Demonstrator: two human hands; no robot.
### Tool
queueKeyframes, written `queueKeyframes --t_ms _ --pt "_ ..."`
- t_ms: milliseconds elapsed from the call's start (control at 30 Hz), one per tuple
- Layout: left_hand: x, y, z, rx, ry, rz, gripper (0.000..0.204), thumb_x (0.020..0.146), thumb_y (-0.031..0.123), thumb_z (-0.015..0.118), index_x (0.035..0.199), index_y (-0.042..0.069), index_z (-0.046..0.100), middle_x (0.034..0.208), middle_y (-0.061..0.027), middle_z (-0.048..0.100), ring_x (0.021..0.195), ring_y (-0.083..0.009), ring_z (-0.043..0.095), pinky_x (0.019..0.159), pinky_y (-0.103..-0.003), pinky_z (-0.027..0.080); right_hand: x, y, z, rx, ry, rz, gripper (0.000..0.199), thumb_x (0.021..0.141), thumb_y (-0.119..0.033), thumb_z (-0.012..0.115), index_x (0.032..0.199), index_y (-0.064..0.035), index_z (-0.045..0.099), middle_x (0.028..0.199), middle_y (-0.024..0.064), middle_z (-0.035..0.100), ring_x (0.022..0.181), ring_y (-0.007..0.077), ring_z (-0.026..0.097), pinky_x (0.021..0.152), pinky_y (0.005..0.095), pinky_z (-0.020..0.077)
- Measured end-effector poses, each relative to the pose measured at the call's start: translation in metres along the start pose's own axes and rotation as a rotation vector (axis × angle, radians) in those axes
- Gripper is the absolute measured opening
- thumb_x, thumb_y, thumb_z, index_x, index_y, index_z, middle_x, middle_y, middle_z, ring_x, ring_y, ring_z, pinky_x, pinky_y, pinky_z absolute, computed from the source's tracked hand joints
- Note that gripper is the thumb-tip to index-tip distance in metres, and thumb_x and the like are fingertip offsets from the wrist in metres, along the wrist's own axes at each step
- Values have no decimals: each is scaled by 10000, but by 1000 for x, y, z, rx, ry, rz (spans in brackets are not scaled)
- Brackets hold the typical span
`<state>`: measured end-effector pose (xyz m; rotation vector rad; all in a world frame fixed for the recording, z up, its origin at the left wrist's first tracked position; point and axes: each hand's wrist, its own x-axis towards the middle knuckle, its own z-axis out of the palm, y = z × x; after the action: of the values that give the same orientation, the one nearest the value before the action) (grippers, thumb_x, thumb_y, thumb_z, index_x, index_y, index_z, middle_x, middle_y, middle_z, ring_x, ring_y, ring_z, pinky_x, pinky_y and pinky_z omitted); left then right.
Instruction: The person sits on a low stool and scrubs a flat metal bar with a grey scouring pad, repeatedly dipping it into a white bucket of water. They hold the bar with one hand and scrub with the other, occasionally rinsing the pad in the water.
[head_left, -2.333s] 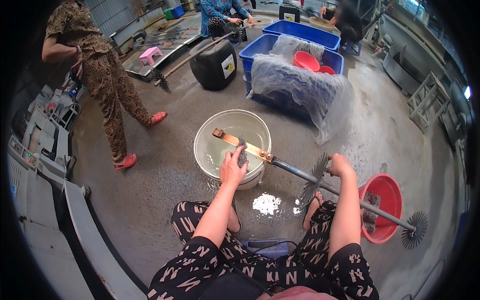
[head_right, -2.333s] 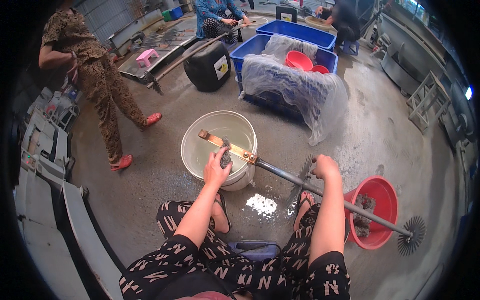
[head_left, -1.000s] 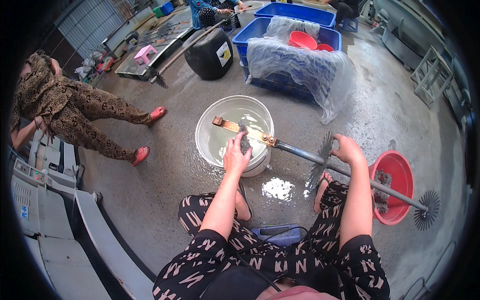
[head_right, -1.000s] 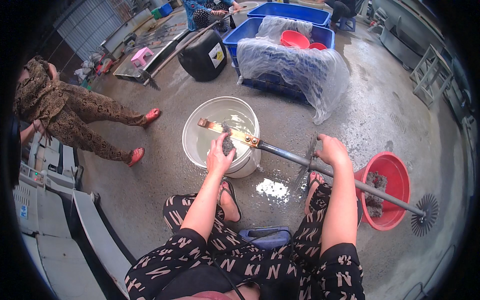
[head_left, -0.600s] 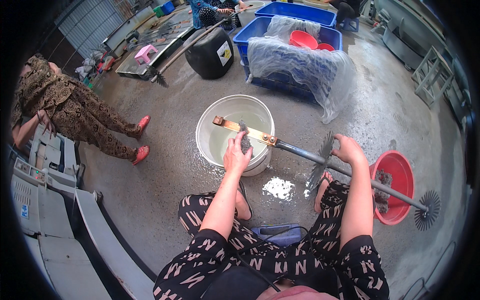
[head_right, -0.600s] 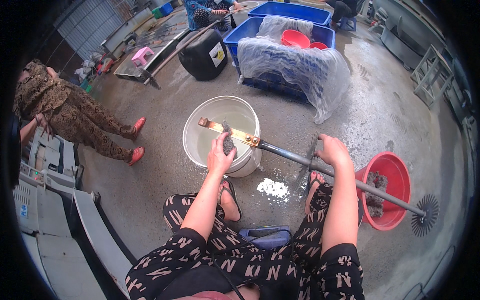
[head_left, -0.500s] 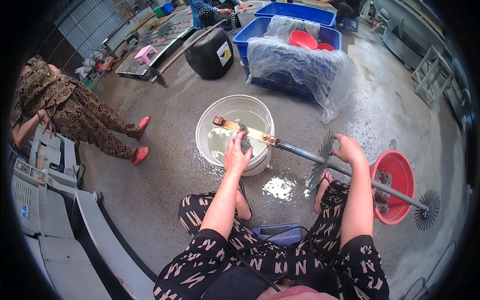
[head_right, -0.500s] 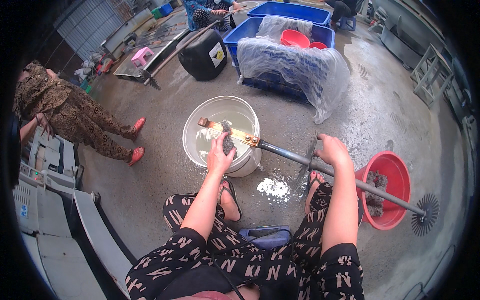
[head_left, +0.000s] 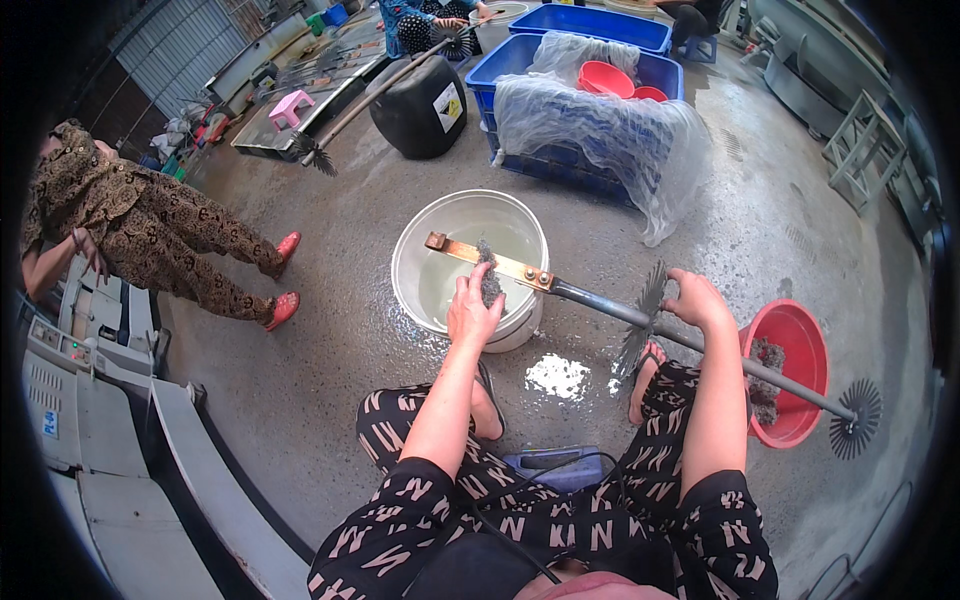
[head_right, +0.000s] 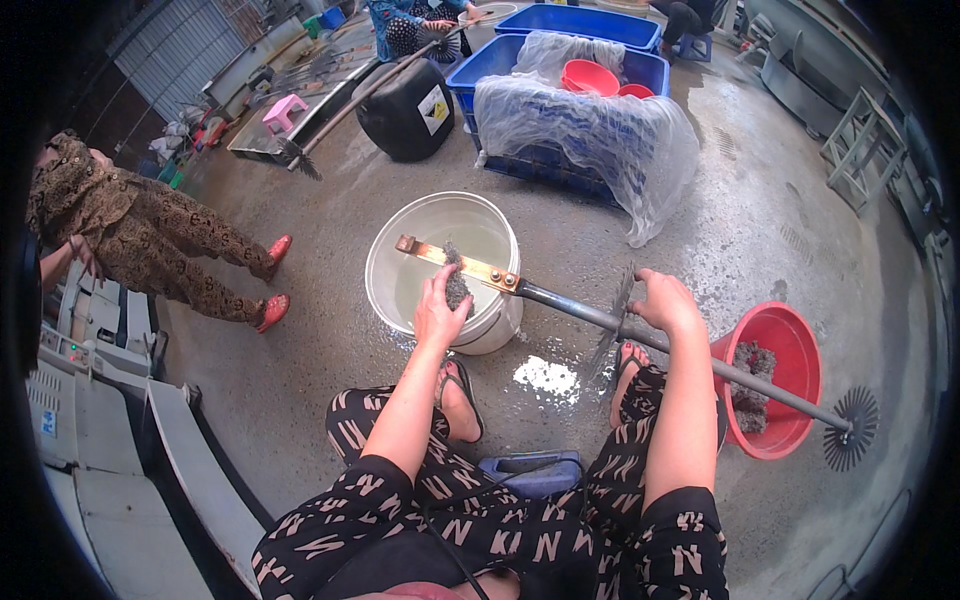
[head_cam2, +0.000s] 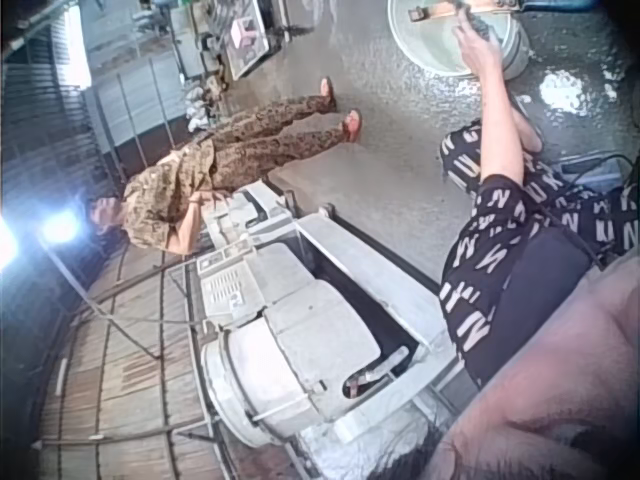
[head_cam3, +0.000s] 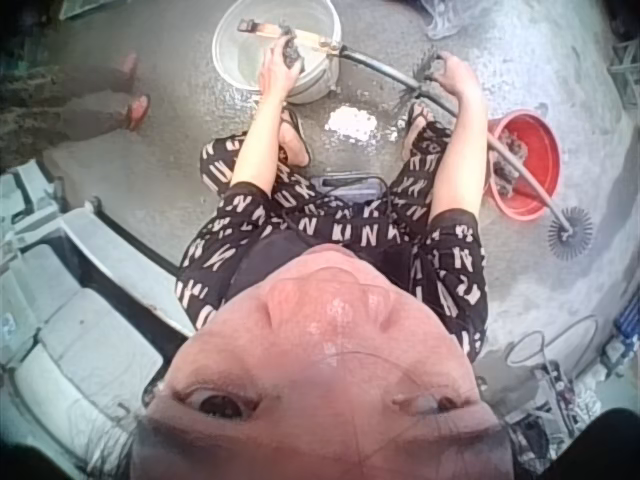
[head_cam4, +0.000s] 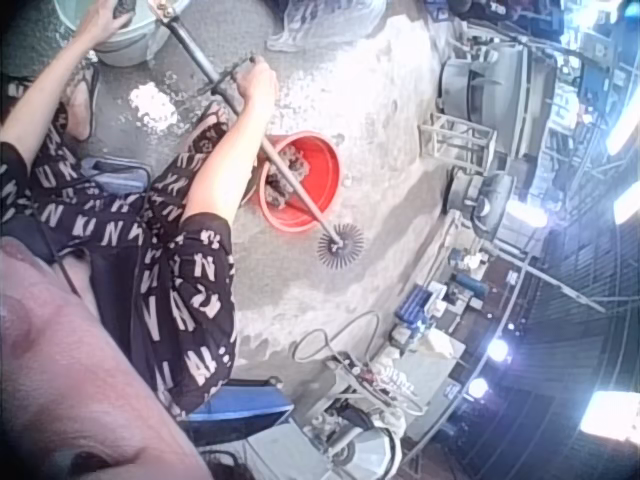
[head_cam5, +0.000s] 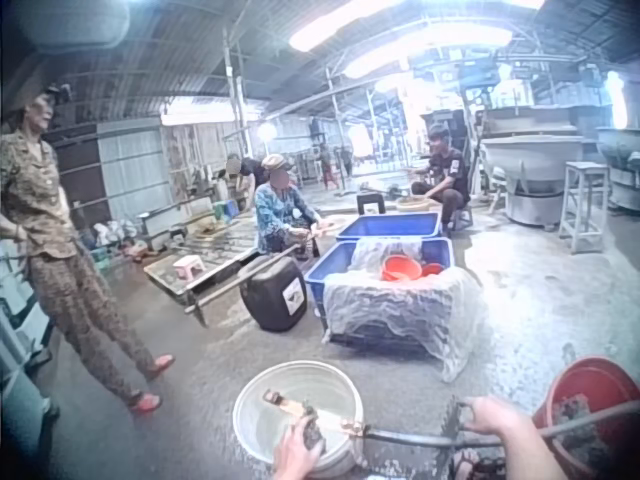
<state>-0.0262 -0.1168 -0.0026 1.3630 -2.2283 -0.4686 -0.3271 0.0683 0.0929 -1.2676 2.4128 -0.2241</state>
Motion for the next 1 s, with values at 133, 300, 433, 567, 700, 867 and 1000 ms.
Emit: queueKeyframes --t_ms 133,300,433,567,700,867,1000 --pt "0 1 -1 -3 4 -2 614 755 250 733 1298 273 447 1062 -122 520 961 -349 602 789 -454 505 0 -1 0 -3 1 0 547 716 -235 763 1208 -76 585 1094 215 641 1065 357 595 909 431 469" --pt "0 2 -1 -14 0 -3 611 755 244 735 1295 261 451 1065 -125 520 959 -349 602 791 -453 504 1 2 1 -1 9 -8 547 720 -236 760 1211 -75 583 1084 217 643 1055 359 600 906 430 471" --pt "0 -3 2 -15 6 1 606 756 242 733 1293 260 452 1059 -124 520 956 -347 602 791 -452 503 1 1 2 0 5 -6 549 720 -240 761 1215 -82 582 1088 214 644 1064 359 596 908 431 470" --pt "-1 -3 2 -20 20 19 605 757 240 732 1293 259 451 1053 -123 519 955 -345 602 791 -453 503 0 -1 0 9 -14 7 555 721 -246 761 1222 -90 580 1089 217 644 1072 360 592 912 433 467" --pt "-1 -1 0 -17 12 7 604 757 239 732 1291 267 450 1052 -121 518 950 -345 602 789 -454 503 2 3 3 6 -4 0 558 722 -251 761 1225 -91 580 1098 222 640 1078 360 590 920 430 465" --pt "-1 2 -2 -4 15 2 604 757 240 732 1290 278 450 1055 -121 516 947 -350 603 784 -459 504 1 1 0 30 -34 15 556 724 -250 759 1225 -88 582 1112 219 636 1089 357 586 928 429 463" --pt "-2 2 -2 -22 6 2 603 758 238 731 1290 274 450 1059 -123 514 952 -351 602 785 -460 505 1 2 1 45 -44 23 554 727 -245 755 1225 -78 580 1119 214 634 1093 355 584 932 428 460"
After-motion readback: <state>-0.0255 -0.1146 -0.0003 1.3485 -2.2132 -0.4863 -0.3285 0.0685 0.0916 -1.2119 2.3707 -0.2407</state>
